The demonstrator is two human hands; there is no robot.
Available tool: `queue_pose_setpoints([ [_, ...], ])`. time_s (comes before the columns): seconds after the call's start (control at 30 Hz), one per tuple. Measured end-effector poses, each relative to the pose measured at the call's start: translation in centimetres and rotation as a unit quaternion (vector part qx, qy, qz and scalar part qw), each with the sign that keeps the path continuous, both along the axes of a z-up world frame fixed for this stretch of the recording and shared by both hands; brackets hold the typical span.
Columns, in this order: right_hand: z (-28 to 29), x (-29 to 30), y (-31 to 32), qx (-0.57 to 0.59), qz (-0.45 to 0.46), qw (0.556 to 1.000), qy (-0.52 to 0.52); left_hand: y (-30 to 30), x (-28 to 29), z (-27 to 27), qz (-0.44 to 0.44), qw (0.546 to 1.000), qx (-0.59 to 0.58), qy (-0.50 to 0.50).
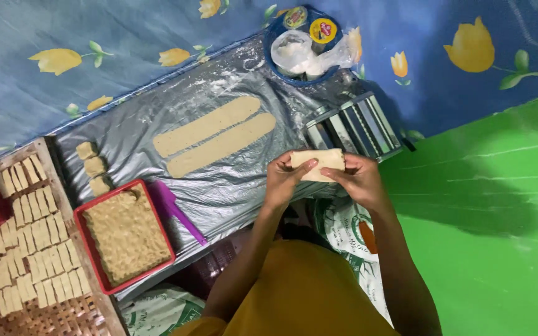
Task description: Using a manual machine to flatten dough and then cutting it into rectangular pieces for crackers.
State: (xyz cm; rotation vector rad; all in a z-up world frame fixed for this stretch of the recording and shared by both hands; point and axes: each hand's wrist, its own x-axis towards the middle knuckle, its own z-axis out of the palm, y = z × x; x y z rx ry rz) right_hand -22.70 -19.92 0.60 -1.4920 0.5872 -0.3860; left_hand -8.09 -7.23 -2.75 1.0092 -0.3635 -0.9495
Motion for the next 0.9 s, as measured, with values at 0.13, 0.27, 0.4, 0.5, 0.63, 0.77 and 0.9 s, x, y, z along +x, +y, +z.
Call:
queue_pose_setpoints([
  [0.13,-1.3,-1.5,-3.0,0.008,0.012,1.0,0.007,-1.6,-1.4,-3.4,0.016,1.0,0.013,0.002],
  [0.27,-1.1,-2.4,-5.5,0.011,0.043,0.998,0.053,-3.1,-2.5,-6.2,0.015,0.997,0.073,-0.023],
  [0.4,-0.8,-2.8,-7.4,-0.112,0.044,0.98,0.156,-4.2,-2.9,-7.6,-0.008,0.991,0.119,-0.055],
  [0.5,-4.1,-3.2,-9.5,-0.047,0.021,0.995,0.082,-5.8,-3.4,-4.0,-0.022,0.999,0.029,-0.016],
  [0.63,-2.8,-2.4,-10.9,-0.115,0.031,0.99,0.08,-7.5,-3.4,-7.2,-0.028,0.997,0.039,-0.052],
  [0.77,-3.5,-1.5,-12.2,-0.089,0.026,0.995,0.04,-8.8,-2.5,-8.1,0.002,0.999,0.018,-0.03],
  [0.9,-4.2,-0.8,-13.5,-0.284,0.029,0.944,0.163,-9.2,-0.3,-14.7,0.06,0.994,-0.029,-0.089],
])
